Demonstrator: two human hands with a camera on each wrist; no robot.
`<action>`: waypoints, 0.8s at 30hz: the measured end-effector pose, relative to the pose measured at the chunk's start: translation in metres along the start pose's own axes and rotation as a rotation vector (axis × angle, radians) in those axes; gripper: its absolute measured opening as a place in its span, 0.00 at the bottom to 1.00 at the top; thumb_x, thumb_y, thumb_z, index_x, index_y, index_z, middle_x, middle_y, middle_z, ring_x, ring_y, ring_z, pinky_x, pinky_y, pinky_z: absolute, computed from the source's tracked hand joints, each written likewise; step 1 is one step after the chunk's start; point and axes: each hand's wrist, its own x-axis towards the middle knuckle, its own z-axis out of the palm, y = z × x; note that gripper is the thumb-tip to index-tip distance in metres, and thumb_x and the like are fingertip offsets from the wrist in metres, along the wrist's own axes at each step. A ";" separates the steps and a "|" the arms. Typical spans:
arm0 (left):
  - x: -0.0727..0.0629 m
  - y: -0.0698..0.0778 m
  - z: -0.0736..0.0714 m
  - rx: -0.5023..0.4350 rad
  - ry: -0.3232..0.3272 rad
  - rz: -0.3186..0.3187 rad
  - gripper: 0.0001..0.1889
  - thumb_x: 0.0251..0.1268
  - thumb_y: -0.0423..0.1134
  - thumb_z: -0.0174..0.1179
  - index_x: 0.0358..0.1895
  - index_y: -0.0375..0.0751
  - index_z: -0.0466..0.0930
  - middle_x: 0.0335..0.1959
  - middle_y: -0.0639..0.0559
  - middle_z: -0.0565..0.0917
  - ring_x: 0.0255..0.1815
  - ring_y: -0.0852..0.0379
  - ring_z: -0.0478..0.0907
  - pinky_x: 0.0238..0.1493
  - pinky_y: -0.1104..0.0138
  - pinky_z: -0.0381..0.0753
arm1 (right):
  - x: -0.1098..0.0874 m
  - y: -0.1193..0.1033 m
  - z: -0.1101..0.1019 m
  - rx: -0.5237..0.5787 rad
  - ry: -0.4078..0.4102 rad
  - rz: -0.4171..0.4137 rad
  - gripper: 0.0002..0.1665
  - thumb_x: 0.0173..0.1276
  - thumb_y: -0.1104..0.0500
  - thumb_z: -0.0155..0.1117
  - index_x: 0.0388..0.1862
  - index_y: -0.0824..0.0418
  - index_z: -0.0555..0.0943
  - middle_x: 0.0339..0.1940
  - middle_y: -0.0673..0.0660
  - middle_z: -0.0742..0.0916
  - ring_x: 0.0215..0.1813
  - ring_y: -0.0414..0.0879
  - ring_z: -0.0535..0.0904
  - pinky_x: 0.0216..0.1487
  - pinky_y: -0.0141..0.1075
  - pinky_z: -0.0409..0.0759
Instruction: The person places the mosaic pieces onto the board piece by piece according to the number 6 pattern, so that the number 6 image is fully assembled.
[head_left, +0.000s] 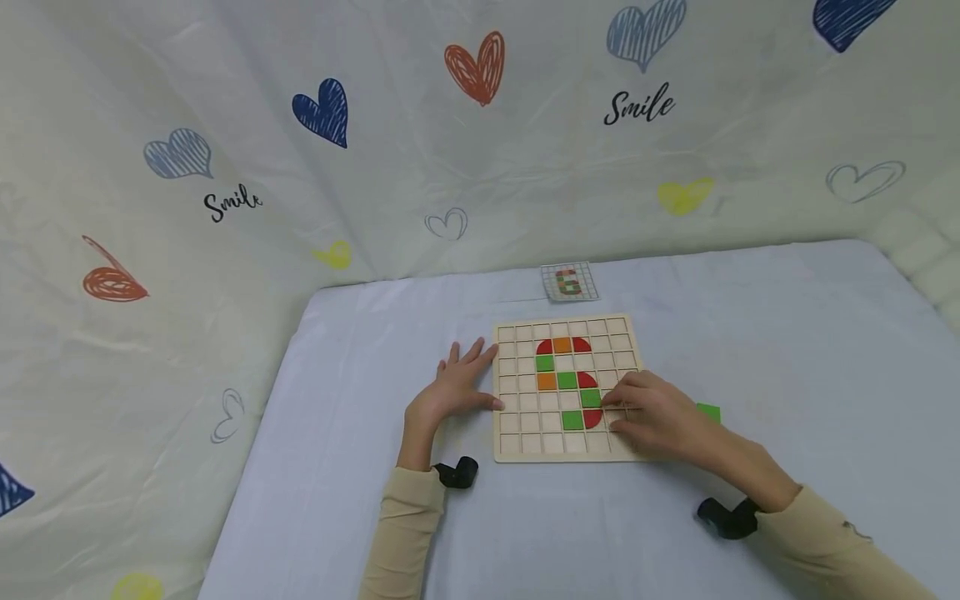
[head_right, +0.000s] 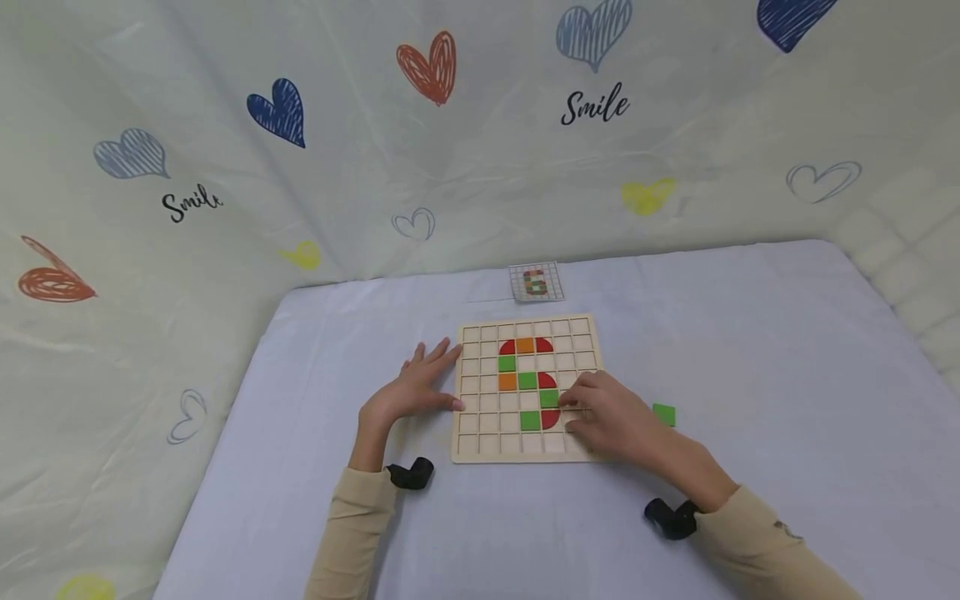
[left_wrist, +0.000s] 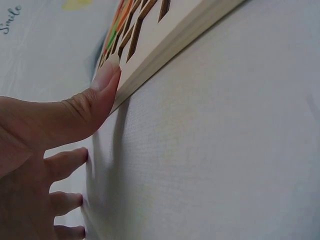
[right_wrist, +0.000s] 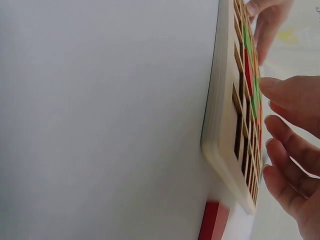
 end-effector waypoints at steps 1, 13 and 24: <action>0.000 0.001 0.000 0.001 -0.001 0.000 0.51 0.61 0.48 0.74 0.84 0.52 0.54 0.86 0.50 0.47 0.86 0.35 0.30 0.82 0.38 0.37 | -0.002 0.001 -0.002 -0.008 0.000 0.010 0.17 0.53 0.65 0.82 0.42 0.58 0.89 0.41 0.49 0.87 0.45 0.47 0.80 0.45 0.42 0.84; 0.001 0.000 0.001 0.017 -0.003 -0.003 0.51 0.61 0.47 0.74 0.84 0.53 0.53 0.86 0.51 0.47 0.86 0.35 0.30 0.82 0.38 0.37 | -0.027 0.021 -0.019 -0.044 0.029 0.014 0.19 0.51 0.66 0.83 0.42 0.56 0.89 0.43 0.49 0.88 0.45 0.48 0.81 0.43 0.40 0.85; 0.002 0.000 0.001 0.019 -0.003 -0.006 0.51 0.61 0.48 0.74 0.84 0.53 0.53 0.86 0.51 0.46 0.86 0.36 0.30 0.82 0.38 0.37 | -0.050 0.042 -0.022 -0.062 0.094 0.000 0.20 0.46 0.64 0.86 0.39 0.56 0.88 0.38 0.45 0.86 0.38 0.41 0.79 0.37 0.34 0.82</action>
